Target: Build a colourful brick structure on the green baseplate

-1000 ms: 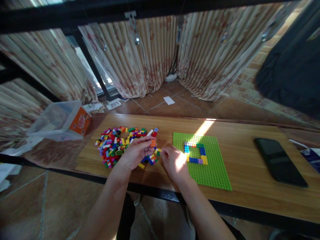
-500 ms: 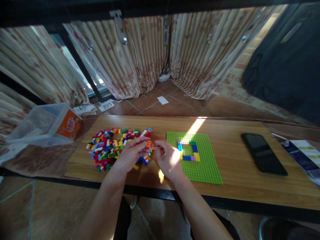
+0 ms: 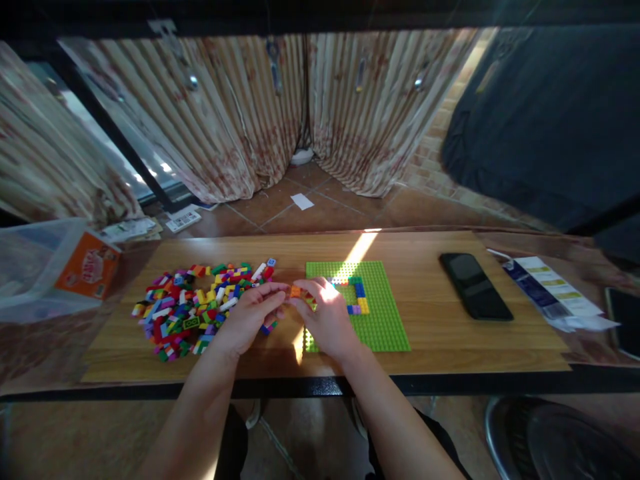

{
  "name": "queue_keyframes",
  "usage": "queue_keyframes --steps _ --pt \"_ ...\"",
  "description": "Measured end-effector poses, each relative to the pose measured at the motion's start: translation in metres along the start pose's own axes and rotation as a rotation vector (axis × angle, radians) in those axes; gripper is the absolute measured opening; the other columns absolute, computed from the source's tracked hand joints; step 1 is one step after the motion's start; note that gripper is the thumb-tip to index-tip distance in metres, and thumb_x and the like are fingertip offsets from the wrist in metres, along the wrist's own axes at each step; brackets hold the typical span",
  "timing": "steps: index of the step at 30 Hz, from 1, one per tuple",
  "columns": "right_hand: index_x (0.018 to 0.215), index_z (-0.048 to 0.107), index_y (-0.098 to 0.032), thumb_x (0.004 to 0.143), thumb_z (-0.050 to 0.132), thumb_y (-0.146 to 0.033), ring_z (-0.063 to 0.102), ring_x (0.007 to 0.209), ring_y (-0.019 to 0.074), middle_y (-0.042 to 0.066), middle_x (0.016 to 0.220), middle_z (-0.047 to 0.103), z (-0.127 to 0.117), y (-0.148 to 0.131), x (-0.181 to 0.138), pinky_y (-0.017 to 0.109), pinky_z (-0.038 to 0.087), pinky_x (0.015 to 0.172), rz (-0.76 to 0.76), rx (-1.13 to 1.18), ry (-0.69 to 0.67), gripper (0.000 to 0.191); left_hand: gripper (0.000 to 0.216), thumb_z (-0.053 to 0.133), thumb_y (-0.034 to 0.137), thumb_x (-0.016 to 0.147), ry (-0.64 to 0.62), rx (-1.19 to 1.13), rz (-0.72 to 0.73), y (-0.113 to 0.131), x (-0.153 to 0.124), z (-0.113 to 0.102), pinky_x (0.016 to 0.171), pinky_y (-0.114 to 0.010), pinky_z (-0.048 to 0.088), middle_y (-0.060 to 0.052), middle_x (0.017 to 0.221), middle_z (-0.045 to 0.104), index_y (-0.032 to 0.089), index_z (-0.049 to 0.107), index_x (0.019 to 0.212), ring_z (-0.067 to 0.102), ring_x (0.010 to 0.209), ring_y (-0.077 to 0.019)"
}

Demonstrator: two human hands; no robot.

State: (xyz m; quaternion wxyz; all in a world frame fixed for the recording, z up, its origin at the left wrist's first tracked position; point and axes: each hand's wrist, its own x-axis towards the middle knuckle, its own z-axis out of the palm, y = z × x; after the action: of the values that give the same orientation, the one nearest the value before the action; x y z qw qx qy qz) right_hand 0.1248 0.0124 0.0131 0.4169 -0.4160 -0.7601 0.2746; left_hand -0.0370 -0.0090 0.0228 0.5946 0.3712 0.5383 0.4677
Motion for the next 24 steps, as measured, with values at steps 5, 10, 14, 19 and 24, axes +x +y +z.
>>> queue_keyframes --steps 5,10,14,19,24 --pt "0.105 0.069 -0.024 0.085 0.061 -0.035 0.064 0.073 0.0190 0.005 0.087 0.071 -0.024 0.019 0.002 0.037 0.052 0.072 0.177 -0.085 0.081 0.024 0.027 0.068 0.030 0.075 0.017 0.018 -0.001 0.000 0.001 0.003 0.046 -0.018 0.033 -0.008 0.087 0.073 0.014 0.066 0.097 0.052 0.054 -0.0067" --pt "0.101 0.070 -0.021 0.082 0.062 -0.038 0.067 0.073 0.0180 0.004 0.084 0.072 -0.055 0.038 0.001 0.034 0.053 0.071 0.312 -0.022 0.215 0.027 0.023 0.068 0.028 0.075 -0.016 0.042 0.020 0.001 0.000 0.008 0.050 -0.019 0.037 -0.009 0.089 0.073 0.014 0.067 0.094 0.054 0.059 -0.0084" --pt "0.098 0.070 -0.020 0.081 0.062 -0.035 0.067 0.073 0.0180 0.005 0.084 0.072 -0.073 0.050 -0.005 0.034 0.053 0.070 0.337 -0.065 0.233 0.024 0.021 0.068 0.026 0.074 -0.035 0.081 0.025 0.001 -0.001 0.018 0.052 -0.020 0.040 -0.007 0.084 0.072 0.014 0.068 0.092 0.056 0.061 -0.0100" --pt "0.091 0.071 -0.021 0.082 0.063 -0.036 0.063 0.070 0.0181 0.005 0.082 0.069 -0.084 0.060 -0.010 0.034 0.050 0.068 0.285 -0.247 0.117 0.020 0.020 0.067 0.024 0.074 -0.053 0.124 0.015 -0.008 0.001 0.033 0.059 -0.023 0.046 -0.006 0.082 0.071 0.015 0.068 0.092 0.061 0.069 -0.0132" --pt "0.091 0.073 -0.025 0.082 0.065 -0.035 0.062 0.086 0.0219 0.007 0.094 0.066 -0.085 0.067 -0.013 0.038 0.050 0.077 0.194 -0.342 0.006 0.016 0.018 0.064 0.024 0.078 -0.068 0.165 0.030 -0.022 0.006 0.041 0.063 -0.025 0.048 -0.007 0.082 0.071 0.015 0.066 0.094 0.063 0.071 -0.0145"
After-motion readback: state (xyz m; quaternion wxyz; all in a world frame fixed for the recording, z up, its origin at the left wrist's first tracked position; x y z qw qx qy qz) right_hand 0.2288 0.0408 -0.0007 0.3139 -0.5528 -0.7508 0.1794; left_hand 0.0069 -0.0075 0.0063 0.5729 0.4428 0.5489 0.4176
